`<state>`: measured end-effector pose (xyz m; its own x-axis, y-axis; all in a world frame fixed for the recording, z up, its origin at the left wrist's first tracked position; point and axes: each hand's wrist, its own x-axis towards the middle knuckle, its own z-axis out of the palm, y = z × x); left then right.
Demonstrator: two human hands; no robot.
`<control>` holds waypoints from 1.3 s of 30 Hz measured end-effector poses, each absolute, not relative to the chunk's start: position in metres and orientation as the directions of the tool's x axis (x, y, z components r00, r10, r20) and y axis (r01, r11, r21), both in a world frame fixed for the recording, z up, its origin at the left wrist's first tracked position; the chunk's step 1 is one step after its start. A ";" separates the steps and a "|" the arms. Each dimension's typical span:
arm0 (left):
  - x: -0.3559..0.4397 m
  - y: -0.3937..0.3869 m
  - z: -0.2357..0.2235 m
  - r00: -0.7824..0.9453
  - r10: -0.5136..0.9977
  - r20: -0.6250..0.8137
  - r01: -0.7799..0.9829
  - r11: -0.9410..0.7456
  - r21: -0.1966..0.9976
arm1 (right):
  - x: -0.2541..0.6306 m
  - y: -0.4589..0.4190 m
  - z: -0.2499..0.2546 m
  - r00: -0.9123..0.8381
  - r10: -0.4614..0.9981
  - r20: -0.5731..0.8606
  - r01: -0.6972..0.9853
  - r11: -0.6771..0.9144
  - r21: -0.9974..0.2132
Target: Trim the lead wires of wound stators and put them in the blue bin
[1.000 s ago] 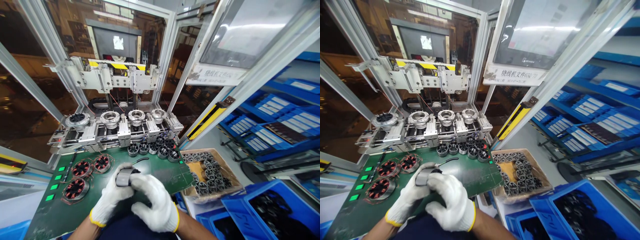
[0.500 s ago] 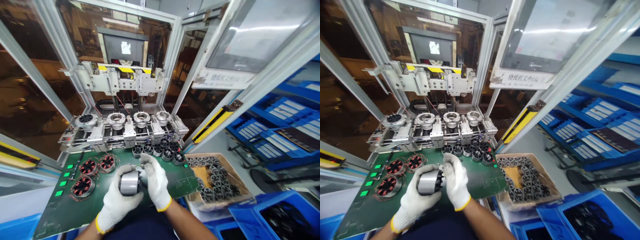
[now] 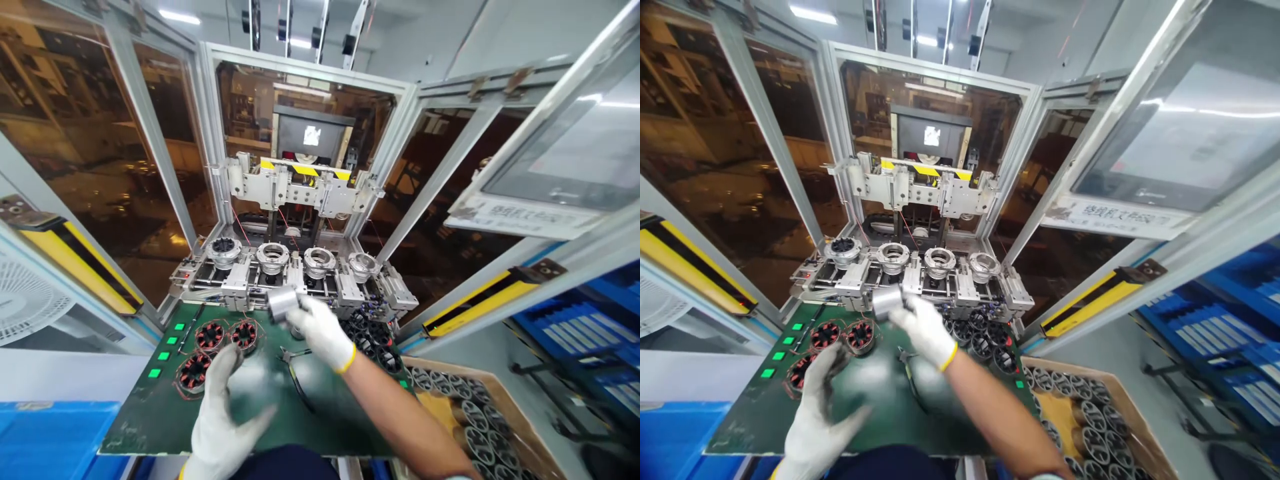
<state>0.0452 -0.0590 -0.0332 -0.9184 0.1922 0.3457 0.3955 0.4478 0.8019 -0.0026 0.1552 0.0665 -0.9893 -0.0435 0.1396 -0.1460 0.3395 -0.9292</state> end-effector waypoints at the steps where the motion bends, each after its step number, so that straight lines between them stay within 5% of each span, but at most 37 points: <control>1: 0.045 -0.068 -0.045 -0.913 0.241 0.329 0.407 0.490 0.771 | -0.025 0.165 0.079 -0.976 -0.016 0.219 -0.198 0.501 -0.843; 5: 0.043 -0.091 -0.093 -0.942 0.301 0.146 0.318 0.668 0.673 | -0.114 0.190 0.114 -0.902 -0.113 0.417 -0.289 0.876 -0.387; 10: 0.037 -0.090 -0.121 -0.966 0.234 0.115 0.251 0.723 0.643 | -0.186 0.199 0.106 -0.896 -0.321 0.306 -0.369 0.923 -0.111; 29: 0.033 -0.093 -0.128 -0.950 0.282 0.132 0.305 0.759 0.575 | -0.211 0.205 0.094 -0.836 -0.510 0.202 -0.530 0.846 -0.055; 39: 0.030 -0.097 -0.151 -0.940 0.326 0.097 0.322 0.760 0.565 | -0.210 0.195 0.104 -0.878 -0.471 0.089 -0.470 0.882 0.034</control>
<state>0.0304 -0.0974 -0.1511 -0.9404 0.3258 0.0972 0.3216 0.7596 0.5654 -0.2102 0.1950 0.1041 -0.8776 -0.4710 0.0891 -0.4700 0.8820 0.0335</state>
